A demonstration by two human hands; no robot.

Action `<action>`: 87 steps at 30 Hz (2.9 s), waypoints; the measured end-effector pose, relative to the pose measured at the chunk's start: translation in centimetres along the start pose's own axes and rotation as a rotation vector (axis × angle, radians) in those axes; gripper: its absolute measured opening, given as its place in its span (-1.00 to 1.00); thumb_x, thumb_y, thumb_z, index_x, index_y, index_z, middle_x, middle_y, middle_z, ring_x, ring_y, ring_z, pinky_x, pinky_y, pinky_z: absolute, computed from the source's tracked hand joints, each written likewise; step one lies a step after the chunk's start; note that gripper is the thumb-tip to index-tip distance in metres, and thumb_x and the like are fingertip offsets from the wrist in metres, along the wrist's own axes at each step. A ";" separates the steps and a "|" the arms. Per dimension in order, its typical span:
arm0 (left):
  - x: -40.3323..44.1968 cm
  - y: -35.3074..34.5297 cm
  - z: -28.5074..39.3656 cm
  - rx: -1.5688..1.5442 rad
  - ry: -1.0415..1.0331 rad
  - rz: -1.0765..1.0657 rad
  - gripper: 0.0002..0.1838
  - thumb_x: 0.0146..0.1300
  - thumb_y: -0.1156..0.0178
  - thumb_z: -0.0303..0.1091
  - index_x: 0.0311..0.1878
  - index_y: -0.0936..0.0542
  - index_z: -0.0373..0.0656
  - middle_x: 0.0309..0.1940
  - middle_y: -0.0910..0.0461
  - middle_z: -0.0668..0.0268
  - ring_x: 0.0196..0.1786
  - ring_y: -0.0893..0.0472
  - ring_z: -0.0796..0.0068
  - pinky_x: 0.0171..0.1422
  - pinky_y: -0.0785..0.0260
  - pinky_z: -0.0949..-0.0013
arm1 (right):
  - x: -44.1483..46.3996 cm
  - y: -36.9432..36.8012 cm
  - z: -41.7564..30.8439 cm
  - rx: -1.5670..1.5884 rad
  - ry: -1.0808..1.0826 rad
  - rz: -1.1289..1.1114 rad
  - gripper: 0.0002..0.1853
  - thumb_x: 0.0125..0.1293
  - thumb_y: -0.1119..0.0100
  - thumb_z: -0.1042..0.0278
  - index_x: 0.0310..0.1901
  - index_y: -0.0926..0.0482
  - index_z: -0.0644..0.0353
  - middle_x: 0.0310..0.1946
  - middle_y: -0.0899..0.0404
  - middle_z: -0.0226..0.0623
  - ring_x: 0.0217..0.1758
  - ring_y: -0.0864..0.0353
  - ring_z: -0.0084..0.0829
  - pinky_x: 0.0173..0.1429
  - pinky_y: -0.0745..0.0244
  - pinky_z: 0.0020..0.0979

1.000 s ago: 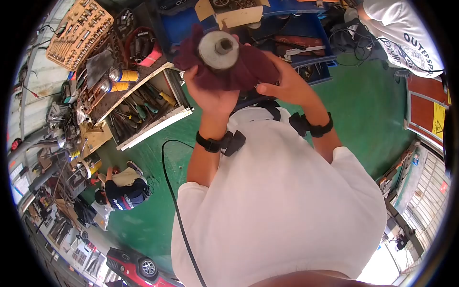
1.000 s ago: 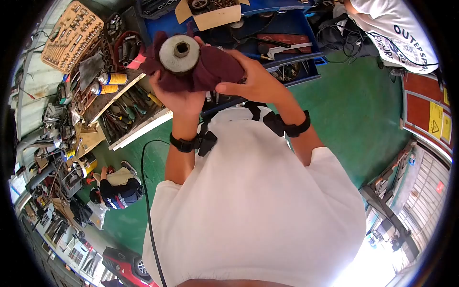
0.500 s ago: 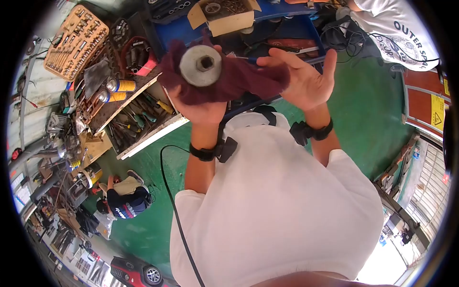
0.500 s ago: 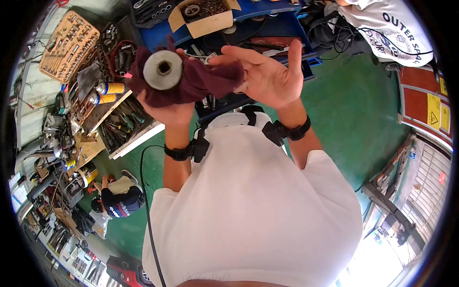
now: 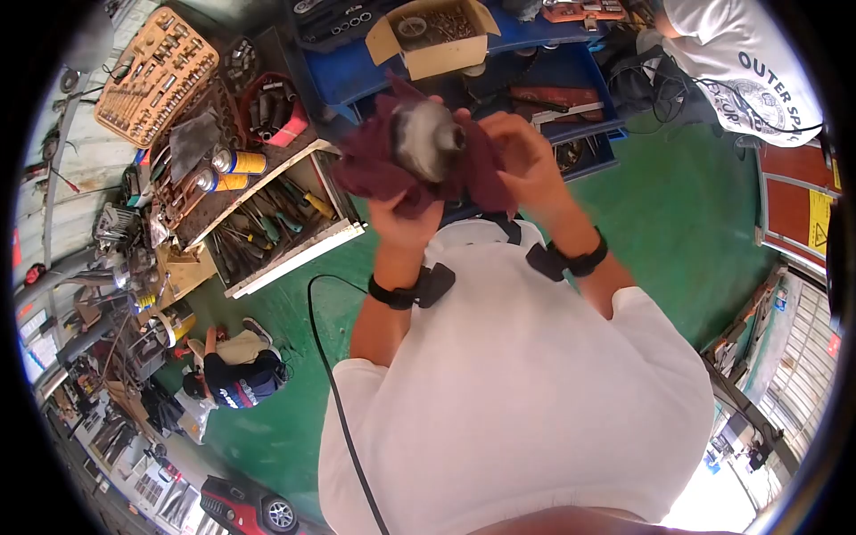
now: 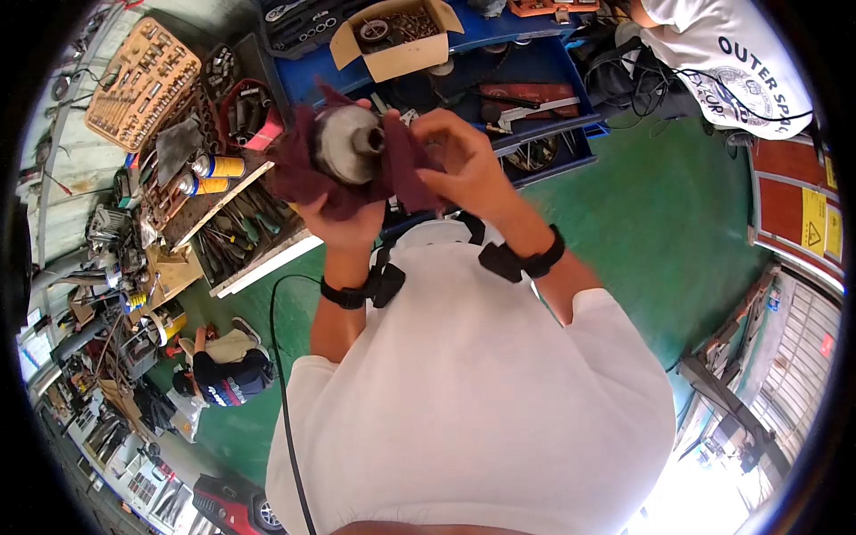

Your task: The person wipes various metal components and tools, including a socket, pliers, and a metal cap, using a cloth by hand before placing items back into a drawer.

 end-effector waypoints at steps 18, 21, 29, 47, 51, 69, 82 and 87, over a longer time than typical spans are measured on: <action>-0.9 5.4 0.5 1.386 -0.325 -0.128 -0.10 -0.10 -0.53 -0.26 0.34 -0.31 -0.20 0.29 -0.33 0.21 0.30 -0.42 0.35 0.42 -0.25 0.28 | 1.8 -1.9 -2.2 0.481 -0.069 0.267 -0.51 0.42 -0.02 0.22 0.29 -0.42 0.30 0.15 -0.37 -0.27 0.31 -0.37 -0.40 0.37 -0.32 -0.32; 0.0 4.3 1.6 1.385 -0.279 -0.220 0.12 -0.16 -0.55 -0.26 0.45 -0.08 -0.25 0.35 -0.30 0.12 0.32 -0.41 0.22 0.41 -0.28 0.19 | 1.8 -1.6 -2.3 0.318 -0.049 0.192 -0.43 0.36 -0.04 0.16 0.34 -0.39 0.26 0.12 -0.34 -0.27 0.28 -0.36 -0.42 0.37 -0.27 -0.33; 0.1 2.2 2.2 0.533 0.106 -0.104 0.38 -0.32 -0.54 -0.61 0.56 0.16 0.00 0.40 -0.21 0.13 0.43 -0.29 0.21 0.42 -0.26 0.24 | 2.6 -2.1 -5.2 -0.593 0.002 -0.126 -0.34 0.08 -0.39 0.24 0.25 -0.49 0.22 -0.19 -0.65 -0.24 -0.48 -0.44 -0.59 -0.50 -0.26 -0.54; 0.2 2.4 -0.7 0.312 0.155 0.244 -0.26 0.17 -0.21 -0.22 0.42 -0.22 -0.13 0.27 -0.38 0.22 0.33 -0.40 0.29 0.44 -0.26 0.20 | 3.0 -2.3 -3.0 -0.891 0.151 -0.194 0.03 -0.29 -0.64 0.23 0.32 -0.30 0.10 0.32 -0.21 -0.13 0.29 -0.30 -0.02 0.34 -0.32 -0.12; 0.9 1.7 -0.7 0.133 0.109 0.247 -0.31 0.12 -0.20 -0.36 0.36 -0.28 -0.23 0.27 -0.39 0.20 0.35 -0.34 0.38 0.45 -0.15 0.35 | 3.6 -1.8 -3.3 -0.946 0.228 -0.194 0.02 -0.30 -0.66 0.22 0.30 -0.30 0.11 0.27 -0.24 -0.10 0.26 -0.30 0.01 0.33 -0.32 -0.14; 2.9 1.7 -2.0 0.587 -0.167 0.030 -0.37 0.14 -0.24 -0.51 0.29 -0.27 -0.26 0.07 -0.55 0.07 0.10 -0.59 0.28 0.39 -0.28 0.22 | 1.4 1.0 3.7 0.006 -0.054 -0.216 0.14 -0.18 -0.63 0.53 0.42 -0.05 0.06 0.41 -0.15 -0.23 0.50 -0.13 -0.34 0.53 -0.11 -0.18; 4.4 3.7 -4.0 -0.123 0.275 0.598 -0.80 0.28 -0.27 -0.34 -0.07 -0.52 -0.03 -0.20 -0.60 0.37 -0.10 -0.63 0.47 0.02 -0.53 0.33 | 0.9 -1.0 0.3 -0.499 -0.274 -0.004 0.52 -0.32 -0.73 0.05 0.52 0.30 0.22 0.42 -0.07 0.01 0.49 -0.13 -0.20 0.55 -0.01 -0.25; 4.7 4.2 -5.4 -0.104 0.289 0.572 -0.71 0.32 -0.24 -0.12 -0.04 -0.54 -0.08 -0.13 -0.62 0.34 -0.05 -0.63 0.39 0.15 -0.49 0.29 | 0.9 -1.6 0.0 -0.637 -0.278 0.156 0.44 -0.32 -0.73 0.08 0.50 0.16 0.26 0.37 -0.18 0.01 0.45 -0.21 -0.20 0.51 -0.09 -0.26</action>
Point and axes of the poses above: each hand's wrist, its own x-axis towards the middle knuckle, its own y-axis out of the back of the hand, z = x × y, the point moved 1 cm from there along x, towards the middle knuckle
